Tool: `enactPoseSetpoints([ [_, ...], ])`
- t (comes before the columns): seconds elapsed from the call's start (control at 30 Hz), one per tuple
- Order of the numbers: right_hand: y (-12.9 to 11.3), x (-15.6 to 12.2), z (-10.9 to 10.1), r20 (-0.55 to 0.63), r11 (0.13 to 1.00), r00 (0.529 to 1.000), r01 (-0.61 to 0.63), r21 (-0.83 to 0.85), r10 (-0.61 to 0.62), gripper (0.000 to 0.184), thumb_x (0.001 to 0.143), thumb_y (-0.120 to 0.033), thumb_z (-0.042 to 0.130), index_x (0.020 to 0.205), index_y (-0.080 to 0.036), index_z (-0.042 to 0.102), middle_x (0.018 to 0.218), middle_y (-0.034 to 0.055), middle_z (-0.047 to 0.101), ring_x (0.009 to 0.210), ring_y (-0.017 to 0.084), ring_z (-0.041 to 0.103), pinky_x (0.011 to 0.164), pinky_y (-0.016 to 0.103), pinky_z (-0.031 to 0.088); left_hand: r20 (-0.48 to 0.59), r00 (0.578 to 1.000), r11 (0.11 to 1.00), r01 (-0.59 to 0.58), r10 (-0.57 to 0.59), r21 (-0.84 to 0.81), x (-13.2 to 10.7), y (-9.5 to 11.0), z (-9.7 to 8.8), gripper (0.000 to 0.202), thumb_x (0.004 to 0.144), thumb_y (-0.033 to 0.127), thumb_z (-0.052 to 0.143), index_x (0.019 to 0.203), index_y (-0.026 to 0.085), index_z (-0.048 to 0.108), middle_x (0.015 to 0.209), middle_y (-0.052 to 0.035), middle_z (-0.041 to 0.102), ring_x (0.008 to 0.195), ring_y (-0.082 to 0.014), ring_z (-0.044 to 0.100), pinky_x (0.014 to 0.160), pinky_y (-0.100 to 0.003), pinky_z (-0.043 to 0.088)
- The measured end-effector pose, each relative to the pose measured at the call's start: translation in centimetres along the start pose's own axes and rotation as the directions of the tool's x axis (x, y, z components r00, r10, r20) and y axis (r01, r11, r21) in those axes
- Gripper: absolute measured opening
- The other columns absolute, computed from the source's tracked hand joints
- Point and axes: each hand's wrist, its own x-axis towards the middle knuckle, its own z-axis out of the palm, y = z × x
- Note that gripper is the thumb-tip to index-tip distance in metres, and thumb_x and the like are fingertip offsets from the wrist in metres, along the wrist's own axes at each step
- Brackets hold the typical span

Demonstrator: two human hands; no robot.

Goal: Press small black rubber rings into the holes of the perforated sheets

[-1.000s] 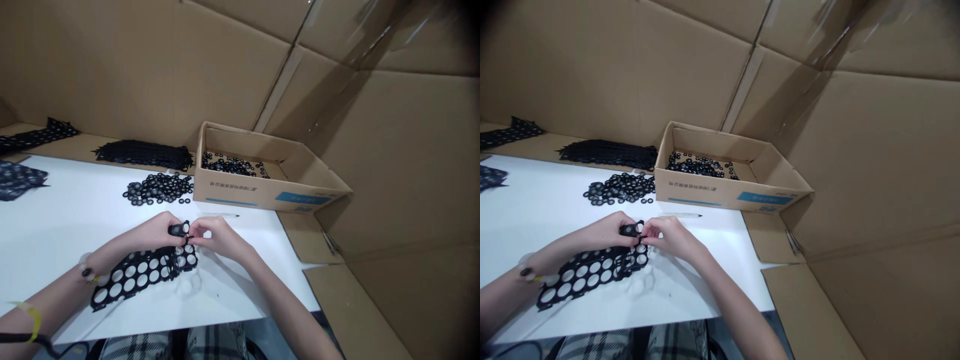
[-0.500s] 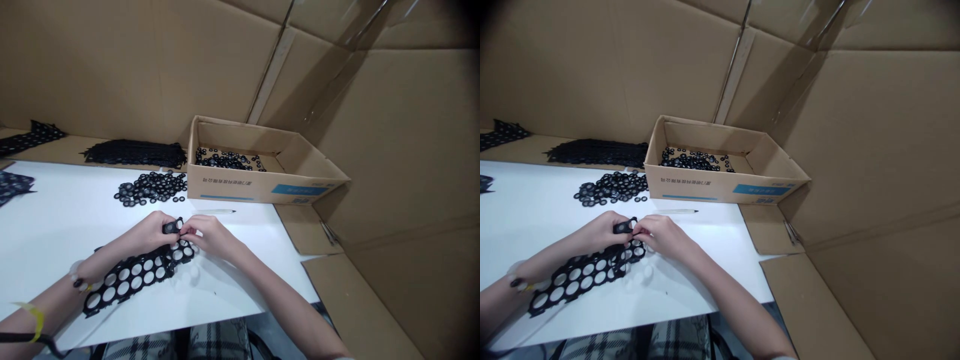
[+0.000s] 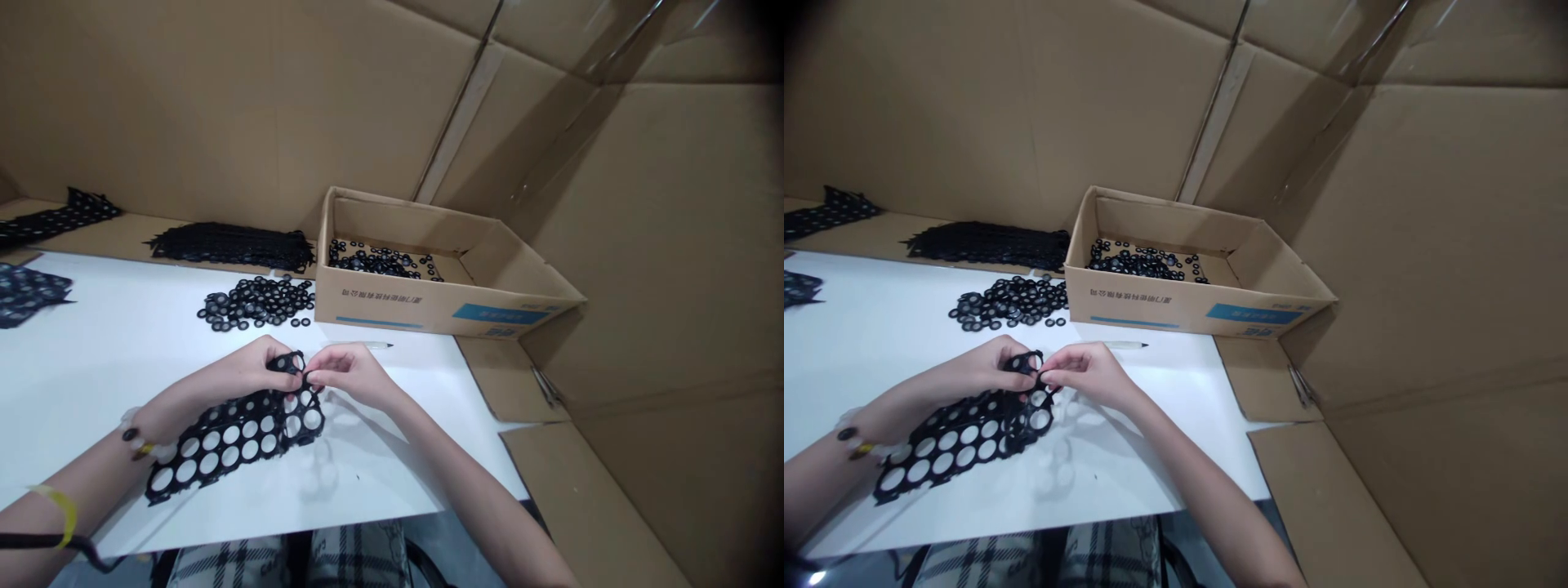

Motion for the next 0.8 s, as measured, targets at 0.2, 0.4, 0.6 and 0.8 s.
enactPoseSetpoints([
  [0.2, -0.66, -0.30, -0.08, -0.030, 0.998, 0.999, 0.040, -0.040, -0.041, 0.022, 0.062, -0.032, 0.079, 0.073, -0.015, 0.070, 0.063, 0.0000, 0.067, 0.056, 0.011, 0.061, 0.057, 0.022, 0.050, -0.009, 0.999, 0.994, 0.031, -0.032, -0.104, -0.10, -0.38, -0.11, 0.035, 0.075, 0.046, 0.064, 0.066, 0.013, 0.059, 0.055, 0.0035, 0.048, 0.052, -0.0096, 0.040, 0.050, -0.020, 0.028],
  [0.4, -0.60, -0.54, 0.22, -0.019, 0.981, 0.994, 0.107, -0.164, -0.112, 0.019, 0.067, -0.032, 0.076, 0.075, -0.015, 0.071, 0.068, 0.0019, 0.068, 0.059, 0.011, 0.061, 0.061, 0.024, 0.050, 0.013, 0.998, 0.997, 0.060, -0.061, 0.041, 0.10, -0.41, -0.02, 0.028, 0.075, 0.037, 0.061, 0.062, 0.013, 0.061, 0.051, 0.0036, 0.051, 0.050, -0.0103, 0.044, 0.049, -0.020, 0.029],
  [0.6, -0.41, -0.53, 0.62, 0.003, 0.920, 0.977, 0.203, -0.336, -0.214, 0.017, 0.073, -0.032, 0.071, 0.077, -0.016, 0.071, 0.075, 0.0039, 0.070, 0.066, 0.014, 0.063, 0.067, 0.027, 0.051, 0.055, 0.998, 0.998, 0.032, -0.035, 0.049, -0.01, 0.11, 0.38, 0.021, 0.077, 0.022, 0.052, 0.065, 0.014, 0.068, 0.063, -0.0002, 0.068, 0.062, -0.0151, 0.059, 0.062, -0.021, 0.042],
  [0.8, -0.34, -0.56, 0.58, -0.006, 0.907, 0.967, 0.237, -0.348, -0.254, 0.019, 0.076, -0.036, 0.069, 0.077, -0.016, 0.070, 0.076, 0.0032, 0.069, 0.068, 0.014, 0.062, 0.067, 0.026, 0.050, -0.008, 1.000, 1.000, 0.013, -0.013, 0.014, -0.03, 0.45, 0.69, 0.021, 0.076, 0.023, 0.052, 0.059, 0.015, 0.062, 0.056, 0.0022, 0.064, 0.056, -0.0132, 0.056, 0.058, -0.020, 0.041],
])
